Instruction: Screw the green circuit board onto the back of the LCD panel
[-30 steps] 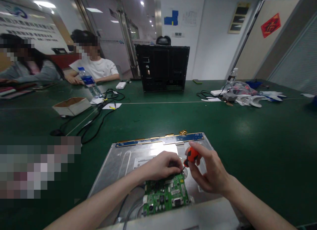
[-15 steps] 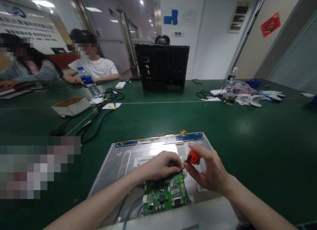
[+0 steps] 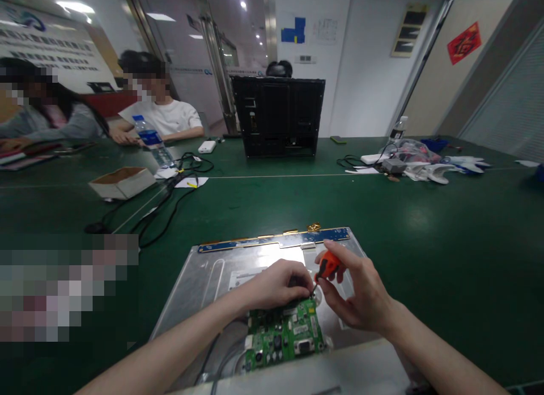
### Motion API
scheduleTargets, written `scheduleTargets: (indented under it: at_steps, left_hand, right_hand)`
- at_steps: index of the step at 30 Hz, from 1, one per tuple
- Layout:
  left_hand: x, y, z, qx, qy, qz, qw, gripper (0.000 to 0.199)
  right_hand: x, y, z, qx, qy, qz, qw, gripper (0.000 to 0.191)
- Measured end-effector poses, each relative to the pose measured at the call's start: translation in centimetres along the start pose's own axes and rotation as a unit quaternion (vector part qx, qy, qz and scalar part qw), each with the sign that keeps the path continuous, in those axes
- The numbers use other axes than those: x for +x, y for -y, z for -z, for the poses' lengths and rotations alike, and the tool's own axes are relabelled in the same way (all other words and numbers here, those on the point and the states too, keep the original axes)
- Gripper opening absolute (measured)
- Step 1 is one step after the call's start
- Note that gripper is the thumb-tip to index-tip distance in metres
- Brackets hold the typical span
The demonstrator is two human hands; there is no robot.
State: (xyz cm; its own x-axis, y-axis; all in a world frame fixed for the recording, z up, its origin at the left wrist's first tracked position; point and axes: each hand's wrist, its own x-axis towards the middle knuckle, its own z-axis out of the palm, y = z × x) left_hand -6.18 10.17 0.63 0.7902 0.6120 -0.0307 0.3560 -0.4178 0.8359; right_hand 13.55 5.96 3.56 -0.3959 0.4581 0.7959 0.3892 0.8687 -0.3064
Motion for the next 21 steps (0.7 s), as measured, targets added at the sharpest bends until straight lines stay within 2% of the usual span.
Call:
scheduleTargets:
  at_steps: [10,21]
  left_hand:
    - [0.02,0.06,-0.05,-0.009,-0.004,0.008,1.0,0.015]
    - [-0.06,0.11,-0.07,0.002,-0.005,0.005,1.0,0.018]
  right_hand:
    - [0.26,-0.16,-0.17,-0.025,-0.024,0.016,0.999,0.057]
    - [0.25,0.12,0.02,-0.016,-0.004,0.004,1.0,0.058]
